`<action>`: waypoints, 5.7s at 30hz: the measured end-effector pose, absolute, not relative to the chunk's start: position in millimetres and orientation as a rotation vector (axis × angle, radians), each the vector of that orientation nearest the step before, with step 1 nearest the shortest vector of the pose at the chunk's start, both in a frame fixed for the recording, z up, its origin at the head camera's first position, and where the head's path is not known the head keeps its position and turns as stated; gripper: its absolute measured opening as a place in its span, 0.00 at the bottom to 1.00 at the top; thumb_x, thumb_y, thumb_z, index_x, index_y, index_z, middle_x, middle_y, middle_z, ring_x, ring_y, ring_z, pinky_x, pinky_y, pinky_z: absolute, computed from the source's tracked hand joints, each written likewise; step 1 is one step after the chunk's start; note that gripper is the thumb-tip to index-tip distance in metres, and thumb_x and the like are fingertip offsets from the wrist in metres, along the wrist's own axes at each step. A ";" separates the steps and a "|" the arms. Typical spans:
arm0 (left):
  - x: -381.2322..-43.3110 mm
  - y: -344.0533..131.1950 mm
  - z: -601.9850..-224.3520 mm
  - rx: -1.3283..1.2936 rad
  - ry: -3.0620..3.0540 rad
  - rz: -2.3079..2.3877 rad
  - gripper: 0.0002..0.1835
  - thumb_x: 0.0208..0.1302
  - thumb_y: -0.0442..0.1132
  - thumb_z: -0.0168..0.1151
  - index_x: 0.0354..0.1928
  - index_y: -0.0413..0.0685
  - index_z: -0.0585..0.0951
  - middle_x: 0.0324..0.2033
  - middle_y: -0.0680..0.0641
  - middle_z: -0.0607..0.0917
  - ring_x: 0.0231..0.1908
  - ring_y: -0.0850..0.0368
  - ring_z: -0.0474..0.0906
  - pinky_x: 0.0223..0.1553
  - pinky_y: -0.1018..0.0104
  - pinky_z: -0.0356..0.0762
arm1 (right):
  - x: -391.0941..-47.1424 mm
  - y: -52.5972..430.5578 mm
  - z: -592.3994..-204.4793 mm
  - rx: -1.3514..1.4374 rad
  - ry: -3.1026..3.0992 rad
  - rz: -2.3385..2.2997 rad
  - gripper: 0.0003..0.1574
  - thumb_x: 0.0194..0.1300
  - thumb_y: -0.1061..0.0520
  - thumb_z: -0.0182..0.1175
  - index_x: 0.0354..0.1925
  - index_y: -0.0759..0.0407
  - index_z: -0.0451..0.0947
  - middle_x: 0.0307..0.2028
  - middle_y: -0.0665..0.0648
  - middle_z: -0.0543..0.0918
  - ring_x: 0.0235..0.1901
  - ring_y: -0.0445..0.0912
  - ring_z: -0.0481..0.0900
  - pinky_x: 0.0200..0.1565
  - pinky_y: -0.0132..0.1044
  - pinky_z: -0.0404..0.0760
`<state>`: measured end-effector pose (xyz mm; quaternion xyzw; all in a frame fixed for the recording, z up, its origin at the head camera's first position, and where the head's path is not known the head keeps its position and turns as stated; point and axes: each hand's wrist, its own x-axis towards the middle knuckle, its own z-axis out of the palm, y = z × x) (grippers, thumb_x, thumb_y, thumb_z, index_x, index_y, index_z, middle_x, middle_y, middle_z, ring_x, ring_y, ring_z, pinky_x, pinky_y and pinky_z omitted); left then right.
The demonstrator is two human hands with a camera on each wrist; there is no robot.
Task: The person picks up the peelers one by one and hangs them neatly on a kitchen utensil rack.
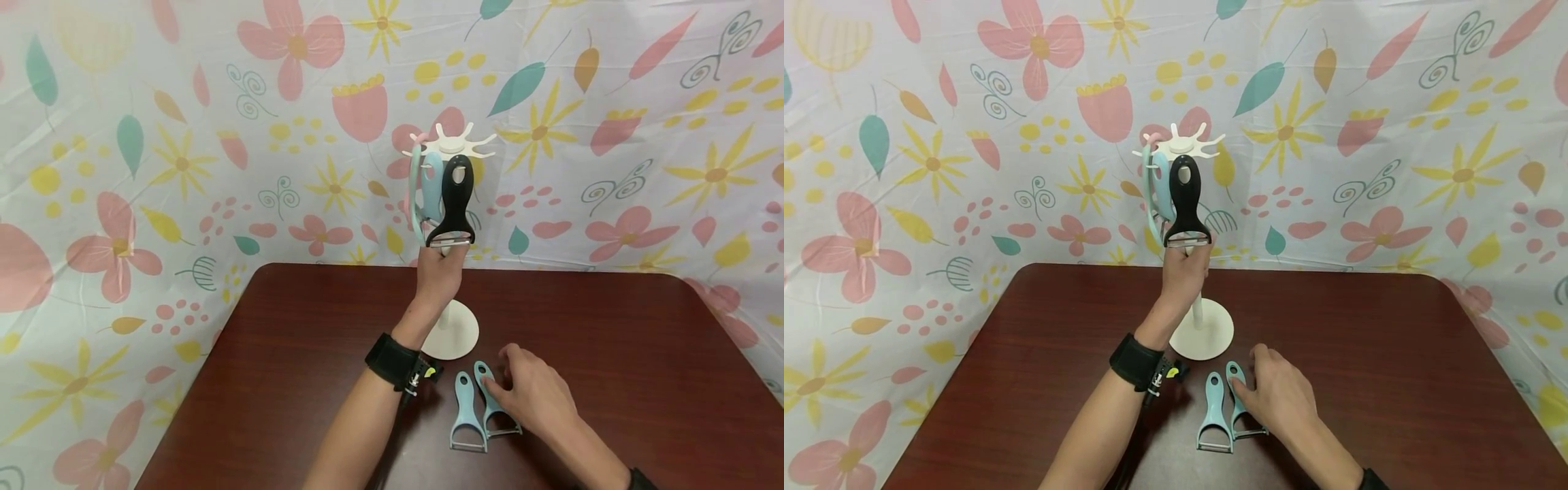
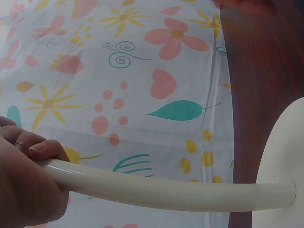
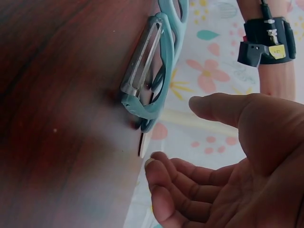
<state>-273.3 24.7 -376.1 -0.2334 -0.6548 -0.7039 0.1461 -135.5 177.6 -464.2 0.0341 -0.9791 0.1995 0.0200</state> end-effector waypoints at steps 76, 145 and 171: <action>-280.4 25.6 -385.8 -0.694 -1.867 -2.051 0.26 0.73 0.49 0.54 0.19 0.39 0.69 0.13 0.47 0.55 0.11 0.53 0.48 0.14 0.64 0.52 | -128.1 168.5 -466.8 0.084 -3.036 0.559 0.20 0.54 0.45 0.67 0.26 0.55 0.69 0.17 0.51 0.67 0.15 0.43 0.66 0.16 0.37 0.64; -258.4 20.5 -362.6 -0.700 -1.843 -2.023 0.17 0.73 0.39 0.54 0.24 0.39 0.73 0.12 0.49 0.57 0.11 0.55 0.52 0.14 0.65 0.54 | -131.2 158.6 -420.9 0.122 -2.750 0.625 0.17 0.54 0.43 0.67 0.30 0.53 0.74 0.18 0.46 0.68 0.16 0.41 0.65 0.16 0.37 0.65; -277.3 26.0 -386.7 -0.620 -1.911 -2.014 0.15 0.73 0.47 0.54 0.34 0.42 0.79 0.13 0.46 0.58 0.12 0.53 0.54 0.17 0.66 0.57 | -138.5 155.1 -407.6 0.147 -2.717 0.650 0.16 0.53 0.45 0.66 0.31 0.53 0.74 0.18 0.46 0.69 0.15 0.41 0.64 0.15 0.36 0.64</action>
